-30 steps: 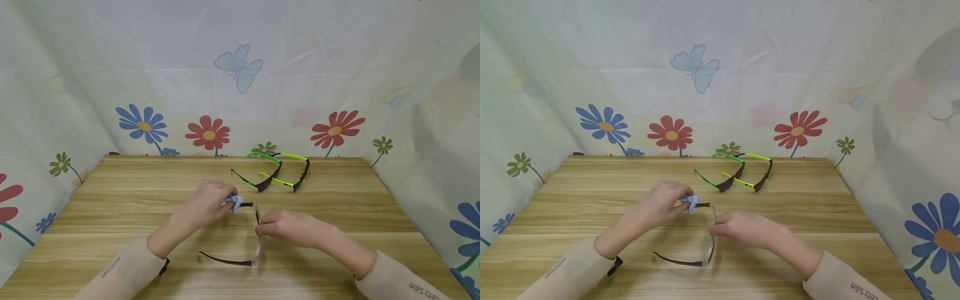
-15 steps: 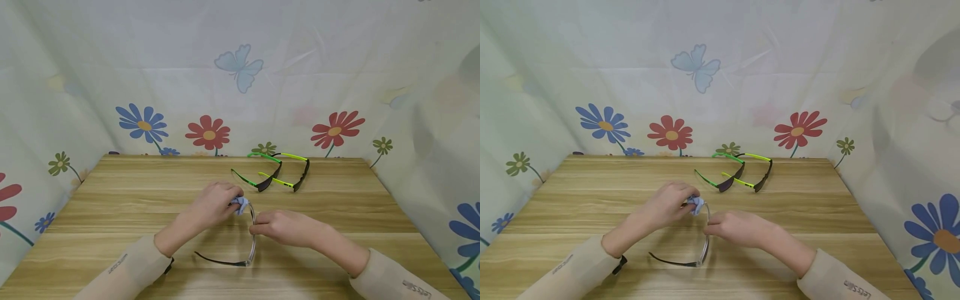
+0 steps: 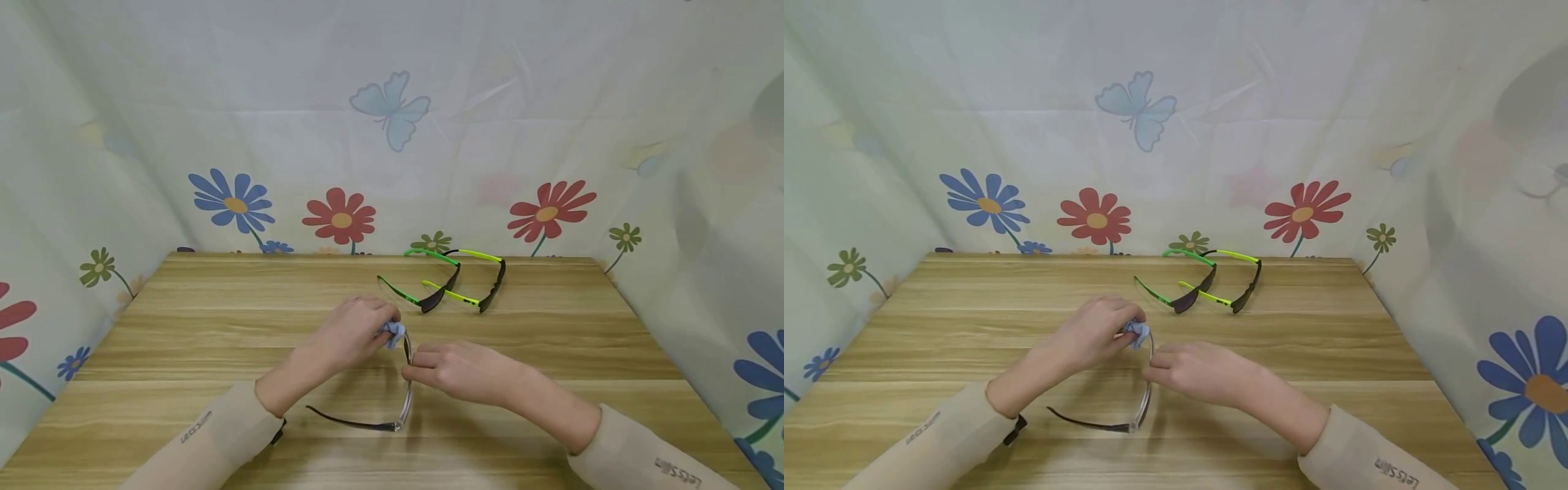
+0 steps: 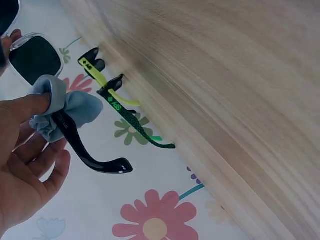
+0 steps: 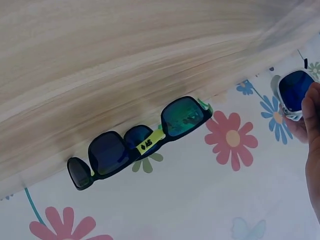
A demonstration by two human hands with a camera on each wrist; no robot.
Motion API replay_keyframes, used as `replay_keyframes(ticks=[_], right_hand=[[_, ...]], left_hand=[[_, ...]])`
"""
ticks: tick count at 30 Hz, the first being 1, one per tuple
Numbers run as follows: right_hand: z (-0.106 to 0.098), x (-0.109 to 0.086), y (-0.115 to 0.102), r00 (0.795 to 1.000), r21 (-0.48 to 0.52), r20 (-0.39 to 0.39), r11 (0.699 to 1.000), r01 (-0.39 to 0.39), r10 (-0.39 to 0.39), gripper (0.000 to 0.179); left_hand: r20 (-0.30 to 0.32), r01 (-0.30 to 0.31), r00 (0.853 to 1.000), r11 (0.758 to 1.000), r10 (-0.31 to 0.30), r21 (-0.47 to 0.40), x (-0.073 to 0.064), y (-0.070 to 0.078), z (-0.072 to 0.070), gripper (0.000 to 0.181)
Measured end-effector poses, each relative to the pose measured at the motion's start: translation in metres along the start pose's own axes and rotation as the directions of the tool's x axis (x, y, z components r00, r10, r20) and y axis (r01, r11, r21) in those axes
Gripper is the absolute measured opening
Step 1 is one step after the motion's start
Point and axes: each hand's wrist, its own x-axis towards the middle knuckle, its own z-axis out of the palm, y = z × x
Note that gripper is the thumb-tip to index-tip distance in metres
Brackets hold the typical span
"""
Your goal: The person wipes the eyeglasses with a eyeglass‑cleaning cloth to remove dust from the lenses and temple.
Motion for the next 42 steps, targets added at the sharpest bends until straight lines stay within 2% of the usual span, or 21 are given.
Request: replay_keyframes(ticks=[7,13,20,28,31,36,42], right_hand=[[-0.002,-0.003,0.001,1.0,-0.027,0.011,1.0,-0.014,0.014,0.029],[-0.004,-0.009,0.004,0.999,-0.001,0.023,0.999,-0.037,0.037,0.026],[-0.003,-0.015,0.009,0.999,-0.004,-0.008,0.999,-0.049,0.049,0.029],[-0.004,-0.025,0.014,0.996,-0.014,-0.027,0.997,-0.081,0.08,0.04],[-0.005,-0.029,0.016,0.995,-0.023,-0.034,0.996,-0.089,0.088,0.04],[-0.004,-0.035,0.019,0.993,-0.023,-0.042,0.993,-0.114,0.113,0.038],[0.002,-0.037,0.02,0.993,0.02,-0.061,0.995,-0.102,0.103,0.035]], left_hand=[[0.016,0.037,0.999,0.999,-0.037,-0.01,-0.002,-0.006,-0.001,0.015],[-0.004,0.06,0.998,0.998,-0.06,-0.034,-0.005,-0.013,-0.002,0.014],[-0.021,0.096,0.995,0.995,-0.097,-0.038,-0.012,-0.024,-0.002,0.014],[-0.023,0.171,0.985,0.984,-0.173,-0.058,-0.022,-0.036,-0.004,0.013],[-0.009,0.194,0.981,0.978,-0.195,-0.071,-0.026,-0.04,-0.006,0.013],[0.018,0.216,0.976,0.976,-0.215,-0.041,-0.035,-0.048,-0.008,0.013],[0.007,0.247,0.969,0.968,-0.247,-0.043,-0.04,-0.056,-0.009,0.015]])
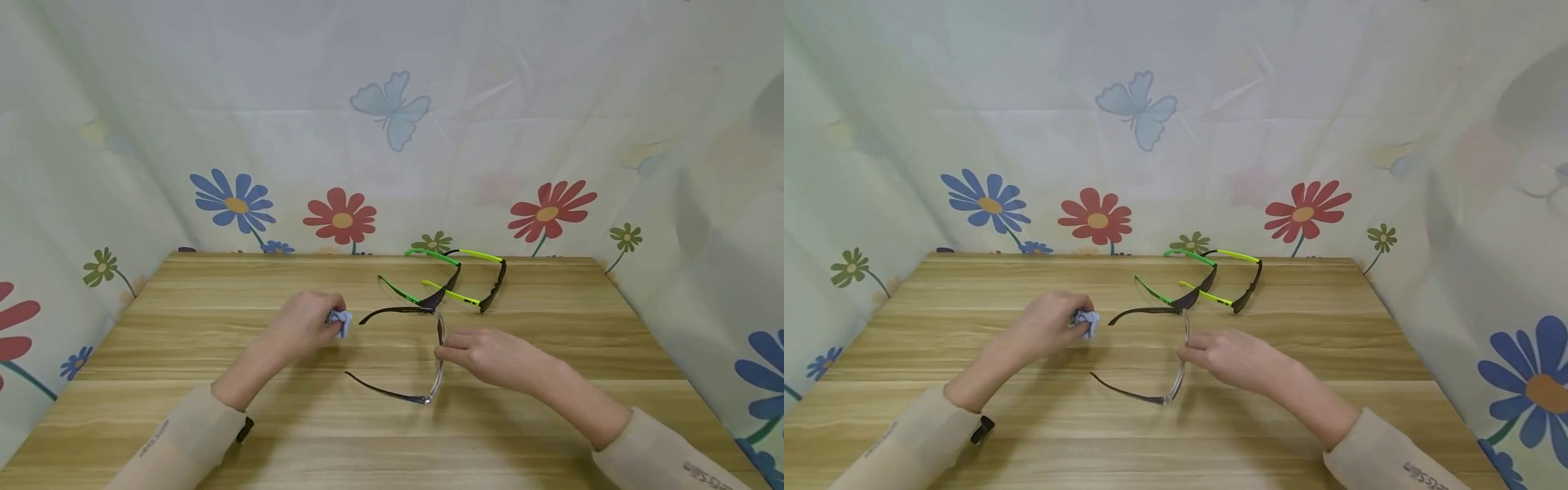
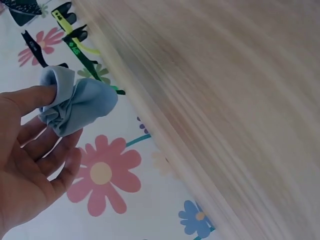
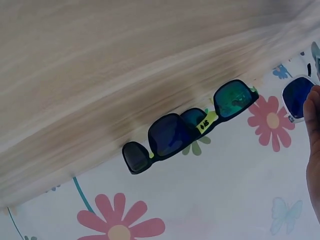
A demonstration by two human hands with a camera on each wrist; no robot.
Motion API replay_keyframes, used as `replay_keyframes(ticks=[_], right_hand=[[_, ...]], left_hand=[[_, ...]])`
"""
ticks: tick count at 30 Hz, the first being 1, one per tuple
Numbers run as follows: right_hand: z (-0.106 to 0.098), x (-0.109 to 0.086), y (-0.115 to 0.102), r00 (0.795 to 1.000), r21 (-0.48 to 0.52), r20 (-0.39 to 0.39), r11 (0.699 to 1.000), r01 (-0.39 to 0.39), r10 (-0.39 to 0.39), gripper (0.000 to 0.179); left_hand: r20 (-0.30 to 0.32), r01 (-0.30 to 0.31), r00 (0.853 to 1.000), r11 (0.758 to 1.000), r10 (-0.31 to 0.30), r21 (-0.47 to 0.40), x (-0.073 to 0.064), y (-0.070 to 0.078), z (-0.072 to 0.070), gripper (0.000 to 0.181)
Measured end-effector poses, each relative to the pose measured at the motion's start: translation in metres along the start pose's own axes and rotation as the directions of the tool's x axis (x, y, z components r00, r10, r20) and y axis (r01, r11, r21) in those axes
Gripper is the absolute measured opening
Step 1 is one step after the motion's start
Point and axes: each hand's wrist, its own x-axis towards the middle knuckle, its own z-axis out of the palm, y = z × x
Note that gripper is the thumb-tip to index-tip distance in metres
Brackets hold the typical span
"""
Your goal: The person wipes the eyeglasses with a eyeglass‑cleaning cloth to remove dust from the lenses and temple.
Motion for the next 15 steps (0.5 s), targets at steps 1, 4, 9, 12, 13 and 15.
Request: replay_keyframes(ticks=[1,4,9,12,13,15], right_hand=[[0.001,0.0,0.0,1.0,0.006,-0.004,1.0,0.005,-0.005,0.034],[0.004,0.001,-0.001,1.0,0.012,-0.016,1.0,0.013,-0.013,0.035],[0.008,0.004,-0.004,0.999,0.016,-0.024,0.999,0.027,-0.027,0.038],[0.009,0.006,-0.006,0.999,0.012,-0.02,0.999,0.034,-0.033,0.038],[0.009,0.007,-0.007,0.999,0.009,-0.017,0.999,0.035,-0.035,0.038],[0.01,0.008,-0.008,0.999,0.003,-0.012,0.999,0.037,-0.037,0.037]], left_hand=[[-0.006,-0.003,1.0,1.0,0.003,0.0,0.001,0.0,0.0,0.015],[-0.028,-0.025,0.999,1.0,0.025,-0.002,0.003,0.004,0.001,0.017],[-0.063,-0.055,0.997,0.998,0.054,-0.018,0.007,0.012,0.003,0.018],[-0.066,-0.058,0.996,0.998,0.057,-0.014,0.008,0.015,0.005,0.02],[-0.064,-0.057,0.996,0.998,0.056,-0.013,0.008,0.016,0.006,0.02],[-0.064,-0.062,0.996,0.998,0.061,-0.014,0.009,0.019,0.006,0.021]])
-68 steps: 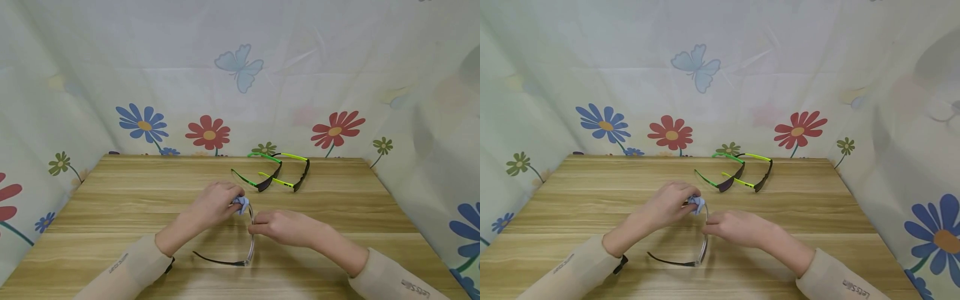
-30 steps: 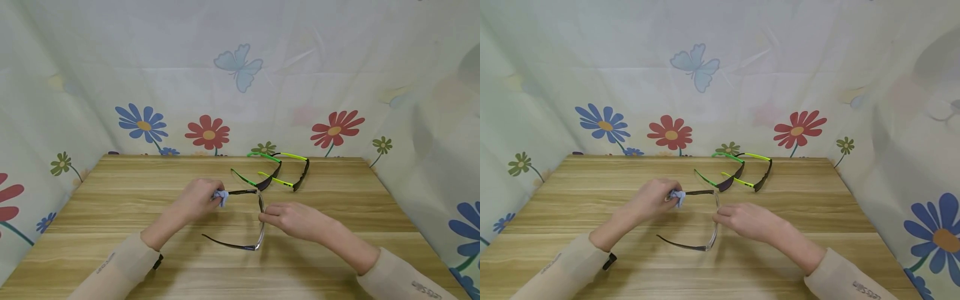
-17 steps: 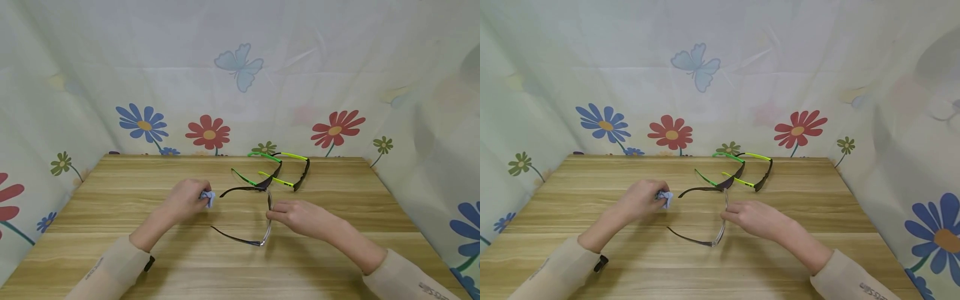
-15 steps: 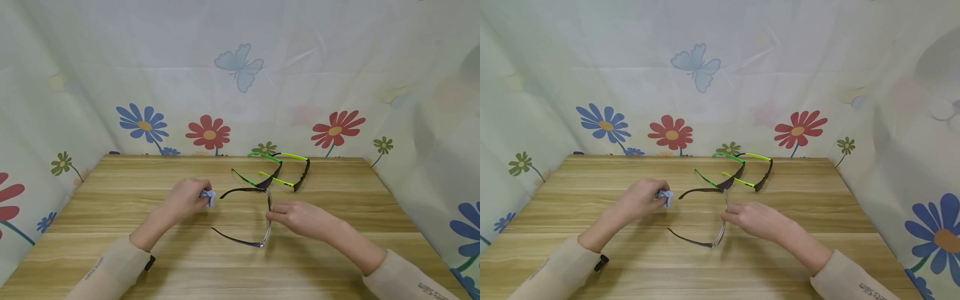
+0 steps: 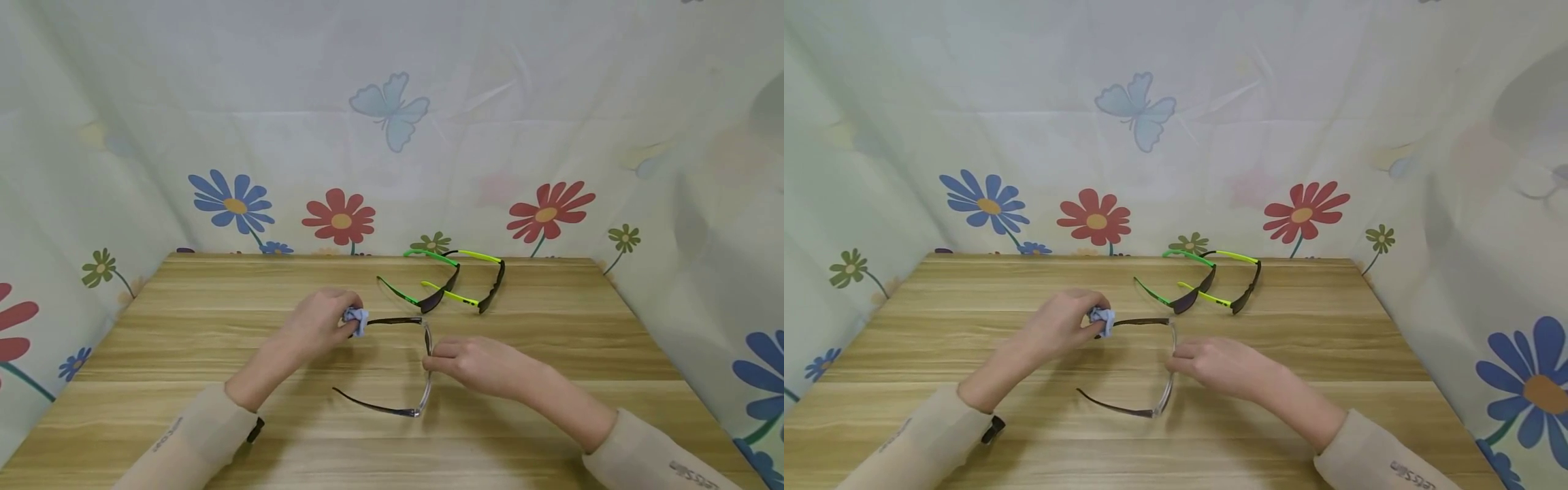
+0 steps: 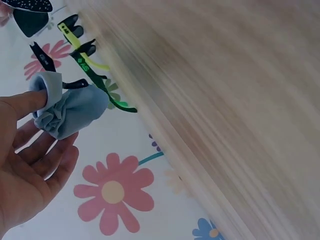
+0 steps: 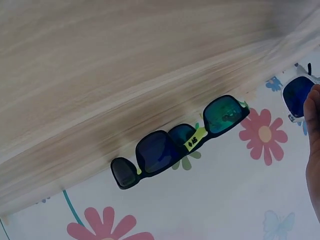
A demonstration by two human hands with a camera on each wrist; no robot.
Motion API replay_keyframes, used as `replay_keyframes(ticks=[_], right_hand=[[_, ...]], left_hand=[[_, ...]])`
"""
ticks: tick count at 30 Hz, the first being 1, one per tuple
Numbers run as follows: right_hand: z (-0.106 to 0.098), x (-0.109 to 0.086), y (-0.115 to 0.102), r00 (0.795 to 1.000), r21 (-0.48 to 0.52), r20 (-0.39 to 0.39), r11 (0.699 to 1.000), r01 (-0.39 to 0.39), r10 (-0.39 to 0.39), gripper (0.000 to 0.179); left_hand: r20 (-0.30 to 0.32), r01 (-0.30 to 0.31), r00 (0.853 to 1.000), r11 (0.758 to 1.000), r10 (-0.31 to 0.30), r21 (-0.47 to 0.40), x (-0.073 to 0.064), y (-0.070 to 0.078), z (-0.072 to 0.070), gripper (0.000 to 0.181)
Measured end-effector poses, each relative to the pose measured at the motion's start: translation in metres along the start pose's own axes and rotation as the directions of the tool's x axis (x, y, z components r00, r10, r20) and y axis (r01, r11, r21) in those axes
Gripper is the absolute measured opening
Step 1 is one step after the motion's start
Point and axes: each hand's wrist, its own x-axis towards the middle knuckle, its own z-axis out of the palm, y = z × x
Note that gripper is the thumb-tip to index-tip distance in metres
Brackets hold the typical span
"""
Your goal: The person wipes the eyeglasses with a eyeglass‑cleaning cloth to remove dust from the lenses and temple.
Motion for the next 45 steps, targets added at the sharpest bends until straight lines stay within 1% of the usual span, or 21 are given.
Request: replay_keyframes(ticks=[6,14,22,25,29,31,35,41,45], right_hand=[[0.002,0.007,-0.004,1.0,0.025,0.017,1.0,0.013,-0.013,0.032],[0.003,0.019,-0.01,0.999,0.058,0.048,0.998,0.021,-0.023,0.028],[0.005,0.026,-0.014,0.997,0.029,0.033,0.997,0.069,-0.069,0.027],[0.005,0.027,-0.015,0.997,0.017,0.027,0.997,0.078,-0.078,0.026],[0.003,0.028,-0.015,0.995,-0.004,0.03,0.996,0.09,-0.09,0.025],[0.002,0.028,-0.016,0.995,-0.016,0.042,0.996,0.091,-0.09,0.025],[-0.001,0.029,-0.016,0.995,-0.033,0.06,0.996,0.087,-0.085,0.025],[-0.002,0.03,-0.017,0.995,-0.04,0.06,0.996,0.076,-0.074,0.026],[-0.002,0.029,-0.017,0.996,-0.039,0.062,0.997,0.069,-0.067,0.025]], left_hand=[[0.019,-0.048,0.999,0.999,0.048,0.0,0.004,0.009,0.0,0.023],[0.053,-0.111,0.993,0.994,0.109,0.024,0.01,0.023,-0.001,0.021],[0.063,-0.166,0.985,0.985,0.163,0.046,0.013,0.034,0.001,0.018],[0.091,-0.156,0.985,0.986,0.15,0.064,0.014,0.038,0.003,0.019],[0.143,-0.114,0.984,0.991,0.103,0.071,0.014,0.042,0.004,0.021],[0.158,-0.1,0.983,0.993,0.088,0.068,0.014,0.043,0.004,0.021],[0.16,-0.103,0.983,0.993,0.093,0.054,0.015,0.041,0.005,0.019],[0.147,-0.121,0.983,0.992,0.114,0.037,0.016,0.039,0.006,0.015],[0.136,-0.121,0.984,0.992,0.115,0.033,0.016,0.037,0.006,0.013]])
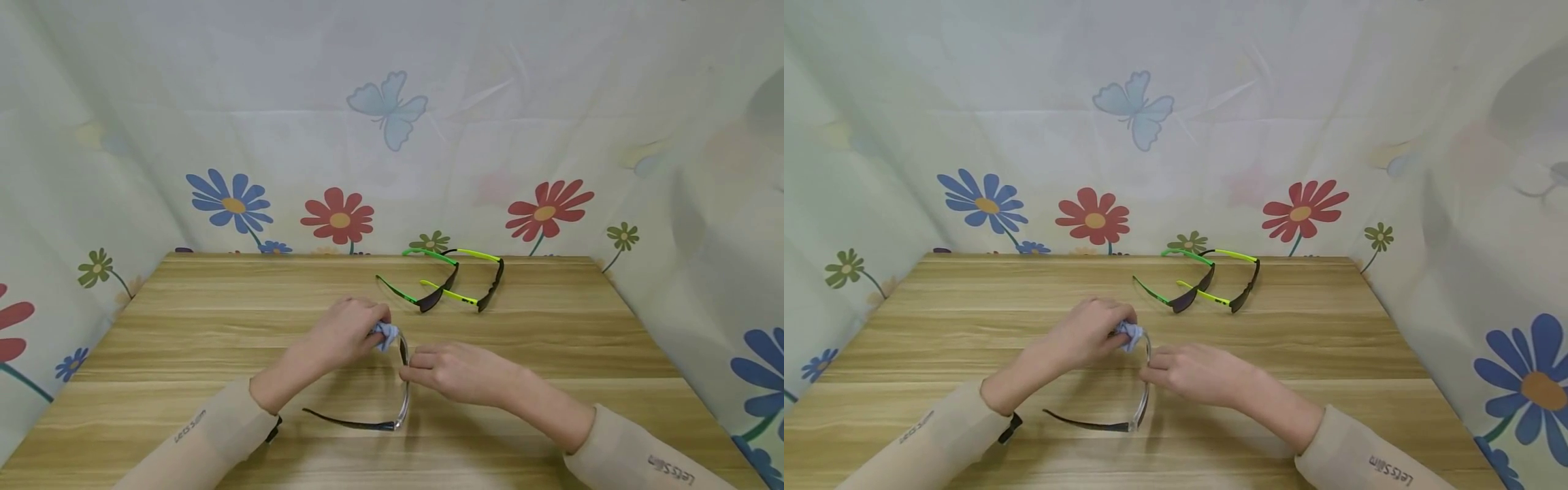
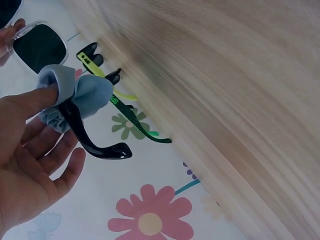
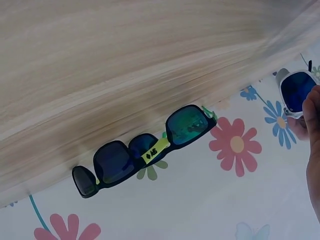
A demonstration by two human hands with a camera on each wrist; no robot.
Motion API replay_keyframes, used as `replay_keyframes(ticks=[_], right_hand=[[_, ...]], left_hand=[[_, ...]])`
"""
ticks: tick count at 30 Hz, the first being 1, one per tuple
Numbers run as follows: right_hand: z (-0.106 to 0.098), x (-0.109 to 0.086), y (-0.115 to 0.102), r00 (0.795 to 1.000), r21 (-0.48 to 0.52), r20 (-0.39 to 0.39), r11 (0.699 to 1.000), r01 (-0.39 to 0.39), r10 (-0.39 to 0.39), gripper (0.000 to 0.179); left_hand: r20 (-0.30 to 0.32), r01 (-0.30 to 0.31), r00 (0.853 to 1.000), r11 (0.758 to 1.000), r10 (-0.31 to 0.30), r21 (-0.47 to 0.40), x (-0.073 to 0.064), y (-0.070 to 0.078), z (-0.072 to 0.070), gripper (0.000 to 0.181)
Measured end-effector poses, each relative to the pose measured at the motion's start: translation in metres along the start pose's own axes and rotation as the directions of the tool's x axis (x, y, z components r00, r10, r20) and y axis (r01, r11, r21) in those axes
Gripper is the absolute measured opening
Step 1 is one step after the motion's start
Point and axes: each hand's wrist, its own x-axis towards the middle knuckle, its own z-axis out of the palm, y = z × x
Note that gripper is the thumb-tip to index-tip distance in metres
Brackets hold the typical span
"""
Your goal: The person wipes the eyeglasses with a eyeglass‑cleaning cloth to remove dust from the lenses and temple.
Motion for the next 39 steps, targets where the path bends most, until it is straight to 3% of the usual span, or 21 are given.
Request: replay_keyframes(ticks=[13,22,32,39], right_hand=[[0.001,-0.007,0.005,0.999,0.054,-0.019,0.998,-0.03,0.031,0.03],[0.0,-0.012,0.008,0.999,0.055,-0.028,0.998,-0.042,0.043,0.034],[-0.001,-0.019,0.015,0.996,0.047,-0.074,0.998,-0.049,0.052,0.037],[0.002,-0.025,0.019,0.992,0.08,-0.083,0.993,-0.087,0.093,0.038]], left_hand=[[0.017,0.068,0.998,0.998,-0.067,-0.015,-0.004,-0.01,0.001,0.011],[-0.027,0.063,0.998,0.998,-0.063,-0.031,-0.012,-0.022,-0.002,0.011],[-0.008,0.161,0.987,0.984,-0.162,-0.07,-0.027,-0.037,-0.012,0.013],[0.024,0.198,0.98,0.98,-0.198,-0.02,-0.042,-0.053,-0.018,0.01]])
